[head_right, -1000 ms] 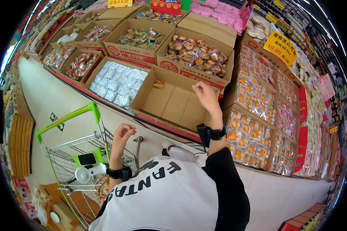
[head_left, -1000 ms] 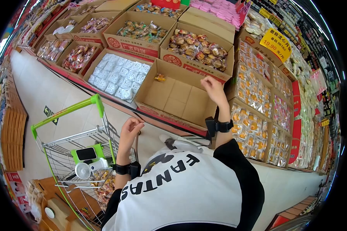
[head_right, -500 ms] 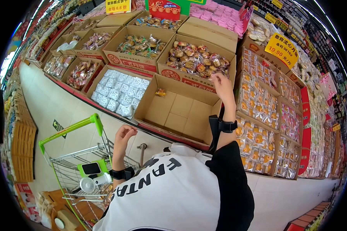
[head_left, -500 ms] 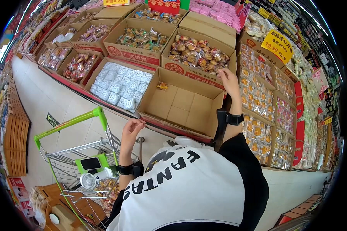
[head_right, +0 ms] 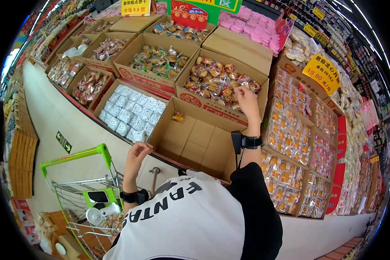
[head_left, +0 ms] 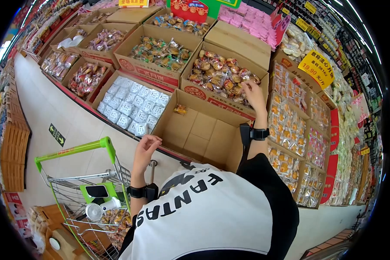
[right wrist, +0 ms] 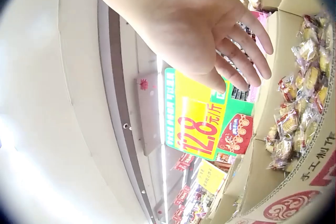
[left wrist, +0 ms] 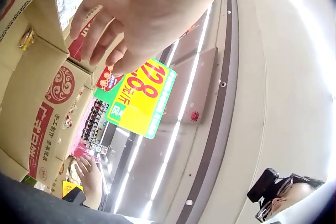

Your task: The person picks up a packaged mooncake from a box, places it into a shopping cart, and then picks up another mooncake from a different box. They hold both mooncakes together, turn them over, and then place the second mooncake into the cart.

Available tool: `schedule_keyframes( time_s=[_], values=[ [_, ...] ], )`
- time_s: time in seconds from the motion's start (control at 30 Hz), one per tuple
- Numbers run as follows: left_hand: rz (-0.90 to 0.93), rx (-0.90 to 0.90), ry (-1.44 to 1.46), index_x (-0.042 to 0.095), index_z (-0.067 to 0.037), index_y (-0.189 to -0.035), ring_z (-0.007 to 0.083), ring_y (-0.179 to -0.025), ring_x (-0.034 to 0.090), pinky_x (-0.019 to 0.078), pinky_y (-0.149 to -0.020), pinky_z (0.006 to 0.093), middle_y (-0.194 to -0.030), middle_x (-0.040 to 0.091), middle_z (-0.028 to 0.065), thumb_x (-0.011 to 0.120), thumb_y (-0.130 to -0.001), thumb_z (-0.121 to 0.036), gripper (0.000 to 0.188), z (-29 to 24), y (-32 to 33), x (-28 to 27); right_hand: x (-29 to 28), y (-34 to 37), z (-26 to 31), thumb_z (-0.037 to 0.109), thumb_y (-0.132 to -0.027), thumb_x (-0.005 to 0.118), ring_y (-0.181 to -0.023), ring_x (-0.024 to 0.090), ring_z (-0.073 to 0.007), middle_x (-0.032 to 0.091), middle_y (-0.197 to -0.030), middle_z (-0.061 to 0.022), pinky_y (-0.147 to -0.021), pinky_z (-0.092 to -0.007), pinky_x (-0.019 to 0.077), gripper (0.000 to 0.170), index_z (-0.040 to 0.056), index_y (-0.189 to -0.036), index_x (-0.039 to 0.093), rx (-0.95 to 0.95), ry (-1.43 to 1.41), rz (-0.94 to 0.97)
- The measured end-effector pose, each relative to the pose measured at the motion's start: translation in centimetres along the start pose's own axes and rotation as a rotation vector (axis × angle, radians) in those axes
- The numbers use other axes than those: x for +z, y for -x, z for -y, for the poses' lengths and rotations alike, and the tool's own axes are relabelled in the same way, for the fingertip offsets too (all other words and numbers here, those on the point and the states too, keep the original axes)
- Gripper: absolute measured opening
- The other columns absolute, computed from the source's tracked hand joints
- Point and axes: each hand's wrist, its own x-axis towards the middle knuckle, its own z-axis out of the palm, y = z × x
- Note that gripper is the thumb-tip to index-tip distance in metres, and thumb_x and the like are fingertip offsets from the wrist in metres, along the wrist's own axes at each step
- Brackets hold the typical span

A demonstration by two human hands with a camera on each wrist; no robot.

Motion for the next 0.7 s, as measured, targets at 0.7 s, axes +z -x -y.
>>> schedule_keyframes(
  time_s=[0.7],
  values=[
    [-0.109, -0.114, -0.134, 0.051, -0.001, -0.086, 0.0145, -0.083, 0.054, 0.042, -0.077, 0.0257, -0.089, 0.056, 0.0072, 0.049, -0.083, -0.006, 0.007, 0.1, -1.6, -0.5, 7.3, -4.5, -6.1, 0.017, -0.078, 0.049, -0.084, 0.056, -0.0287, 0.058, -0.093, -0.015, -0.073, -0.0345, 0.0433, 0.035, 0.0093, -0.112, 0.05, 0.207, 0.296, 0.362]
  ],
)
